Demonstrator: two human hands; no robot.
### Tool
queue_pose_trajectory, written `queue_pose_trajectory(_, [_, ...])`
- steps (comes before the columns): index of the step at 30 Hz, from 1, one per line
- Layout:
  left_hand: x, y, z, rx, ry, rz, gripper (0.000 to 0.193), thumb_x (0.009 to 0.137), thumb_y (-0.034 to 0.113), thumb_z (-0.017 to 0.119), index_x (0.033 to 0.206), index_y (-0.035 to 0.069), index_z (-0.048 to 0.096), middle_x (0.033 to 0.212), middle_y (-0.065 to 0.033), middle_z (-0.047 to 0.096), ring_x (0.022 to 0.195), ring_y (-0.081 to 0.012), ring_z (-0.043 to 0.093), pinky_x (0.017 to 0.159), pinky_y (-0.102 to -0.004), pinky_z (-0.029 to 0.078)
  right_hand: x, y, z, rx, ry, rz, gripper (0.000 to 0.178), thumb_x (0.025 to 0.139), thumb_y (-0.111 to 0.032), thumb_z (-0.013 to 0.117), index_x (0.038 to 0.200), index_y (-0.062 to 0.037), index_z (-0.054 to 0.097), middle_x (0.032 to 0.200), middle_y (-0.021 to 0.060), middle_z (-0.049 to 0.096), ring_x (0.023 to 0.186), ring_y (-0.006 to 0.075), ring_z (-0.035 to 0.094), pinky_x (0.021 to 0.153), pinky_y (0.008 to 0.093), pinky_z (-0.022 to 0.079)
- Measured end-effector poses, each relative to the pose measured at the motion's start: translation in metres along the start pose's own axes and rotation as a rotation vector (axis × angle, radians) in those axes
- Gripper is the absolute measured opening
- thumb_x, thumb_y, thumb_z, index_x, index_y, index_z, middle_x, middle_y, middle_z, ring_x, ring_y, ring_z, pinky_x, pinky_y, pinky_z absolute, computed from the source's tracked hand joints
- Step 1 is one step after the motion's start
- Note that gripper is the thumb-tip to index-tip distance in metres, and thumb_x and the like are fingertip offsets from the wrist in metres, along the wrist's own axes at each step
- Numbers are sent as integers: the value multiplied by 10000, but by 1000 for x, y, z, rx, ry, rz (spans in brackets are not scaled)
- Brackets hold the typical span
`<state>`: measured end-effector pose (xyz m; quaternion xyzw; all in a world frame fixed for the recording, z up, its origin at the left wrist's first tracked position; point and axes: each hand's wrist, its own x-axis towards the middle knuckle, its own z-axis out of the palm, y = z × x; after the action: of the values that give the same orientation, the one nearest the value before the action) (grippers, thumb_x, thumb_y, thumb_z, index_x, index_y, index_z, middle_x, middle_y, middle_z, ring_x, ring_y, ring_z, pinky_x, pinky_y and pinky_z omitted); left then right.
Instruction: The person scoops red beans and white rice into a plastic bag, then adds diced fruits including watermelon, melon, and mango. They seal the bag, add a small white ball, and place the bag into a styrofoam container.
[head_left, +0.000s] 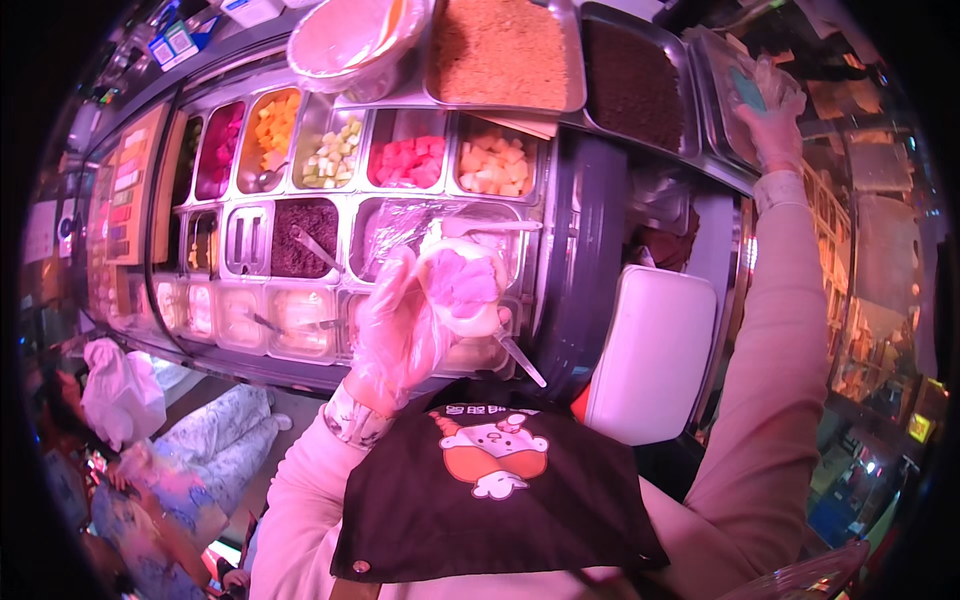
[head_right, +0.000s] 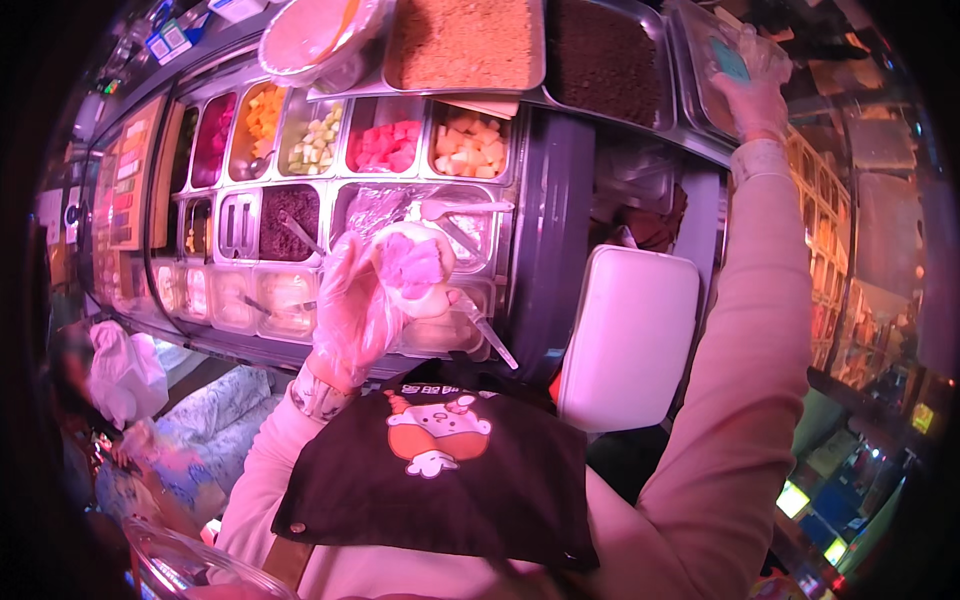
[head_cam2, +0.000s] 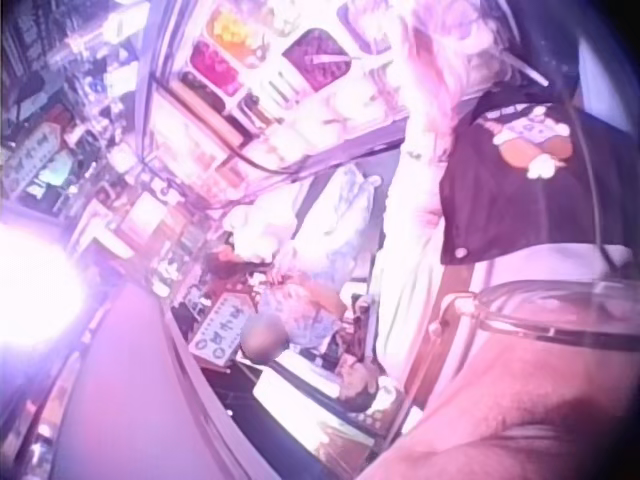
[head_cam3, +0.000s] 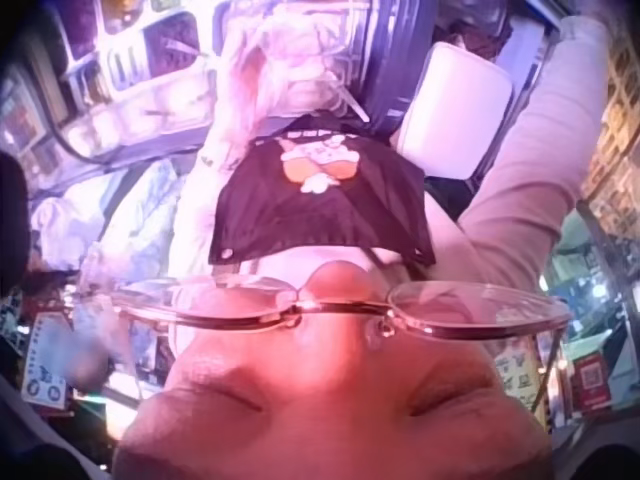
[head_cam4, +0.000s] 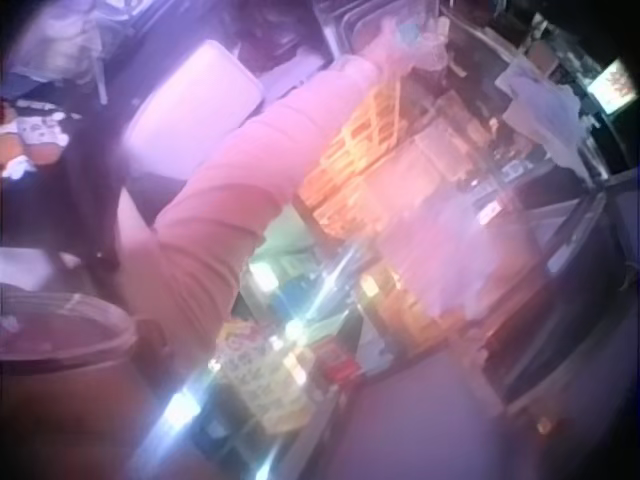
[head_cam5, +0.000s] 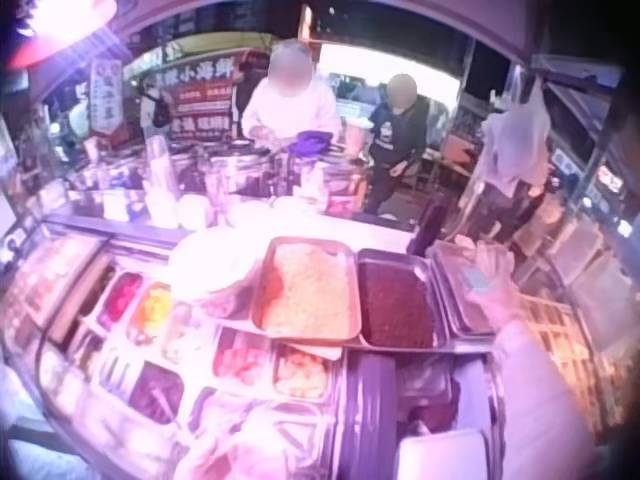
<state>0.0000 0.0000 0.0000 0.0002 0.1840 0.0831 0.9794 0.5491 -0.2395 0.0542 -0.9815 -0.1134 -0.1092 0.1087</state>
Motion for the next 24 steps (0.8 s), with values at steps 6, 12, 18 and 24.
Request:
queue_pose_trajectory(6, [-12,22,-17,197,142,134,480,1019,228,669,1390,-39,522,1312,-196,625,1210,-331,645,1054,-559,548,-28,-48,0,-25,176,-262,942,757,-435,794,1508,37,475,1404,269,634,1303,445,604,1095,459,469])
queue_pose_trajectory(12, [-31,49,-54,470,225,284,273,966,91,718,1190,-42,640,1032,-116,678,890,-203,647,770,-292,531,-244,-199,0,584,157,-914,466,878,-58,691,1344,-70,684,1321,140,701,1203,314,667,1016,403,524])
queue_pose_trajectory(18, [-77,62,-72,447,287,466,373,900,-99,681,1257,-16,611,1113,-106,674,933,-153,665,779,-248,551,-403,-227,80,764,-656,-580,235,900,-120,693,1098,-40,792,1044,182,778,931,337,748,857,410,570])
queue_pose_trajectory(24, [-137,64,-110,409,549,515,357,902,-105,662,1248,-31,613,1133,-117,695,981,-192,711,847,-286,605,-441,-233,156,333,-734,-619,294,903,-279,662,1016,-43,796,918,245,740,908,398,731,809,467,569])
